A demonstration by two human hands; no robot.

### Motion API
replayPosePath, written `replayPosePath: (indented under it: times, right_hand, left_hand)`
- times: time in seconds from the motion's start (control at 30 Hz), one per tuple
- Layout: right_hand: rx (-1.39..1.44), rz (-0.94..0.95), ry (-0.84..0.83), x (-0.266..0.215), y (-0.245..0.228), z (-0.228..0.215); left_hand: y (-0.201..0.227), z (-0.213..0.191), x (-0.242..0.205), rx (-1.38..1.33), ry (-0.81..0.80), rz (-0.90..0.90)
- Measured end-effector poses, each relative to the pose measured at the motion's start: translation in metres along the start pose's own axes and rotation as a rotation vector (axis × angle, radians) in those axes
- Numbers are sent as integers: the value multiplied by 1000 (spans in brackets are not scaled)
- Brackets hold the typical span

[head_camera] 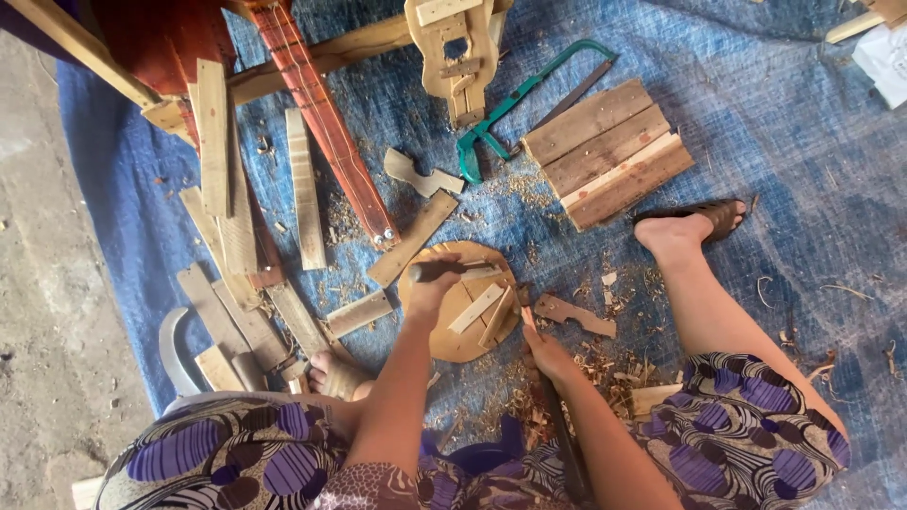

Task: Using a hammer and chisel to carve and shape a wooden component for a musical instrument.

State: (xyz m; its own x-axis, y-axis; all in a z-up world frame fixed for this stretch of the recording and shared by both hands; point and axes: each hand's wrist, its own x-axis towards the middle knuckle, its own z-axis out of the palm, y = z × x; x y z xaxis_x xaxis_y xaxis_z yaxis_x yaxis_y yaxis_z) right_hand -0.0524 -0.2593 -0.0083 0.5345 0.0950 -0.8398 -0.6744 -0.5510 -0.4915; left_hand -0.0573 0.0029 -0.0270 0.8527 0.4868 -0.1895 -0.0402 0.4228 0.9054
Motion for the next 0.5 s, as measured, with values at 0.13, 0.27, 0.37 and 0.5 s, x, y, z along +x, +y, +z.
replayPosePath:
  times: [0.13, 0.27, 0.37, 0.5]
  right_hand:
    - [15, 28, -55, -2, -3, -1]
    - [32, 5, -18, -10, -8, 0]
    - [67, -2, -31, -10, -8, 0]
    - [75, 5, 35, -20, -16, 4]
  left_hand:
    - [47, 5, -5, -191, 236, -354]
    - [34, 16, 27, 270, 222, -467]
    - [-6, 30, 46, 600, 204, -353]
    - [-3, 60, 38, 804, 164, -135]
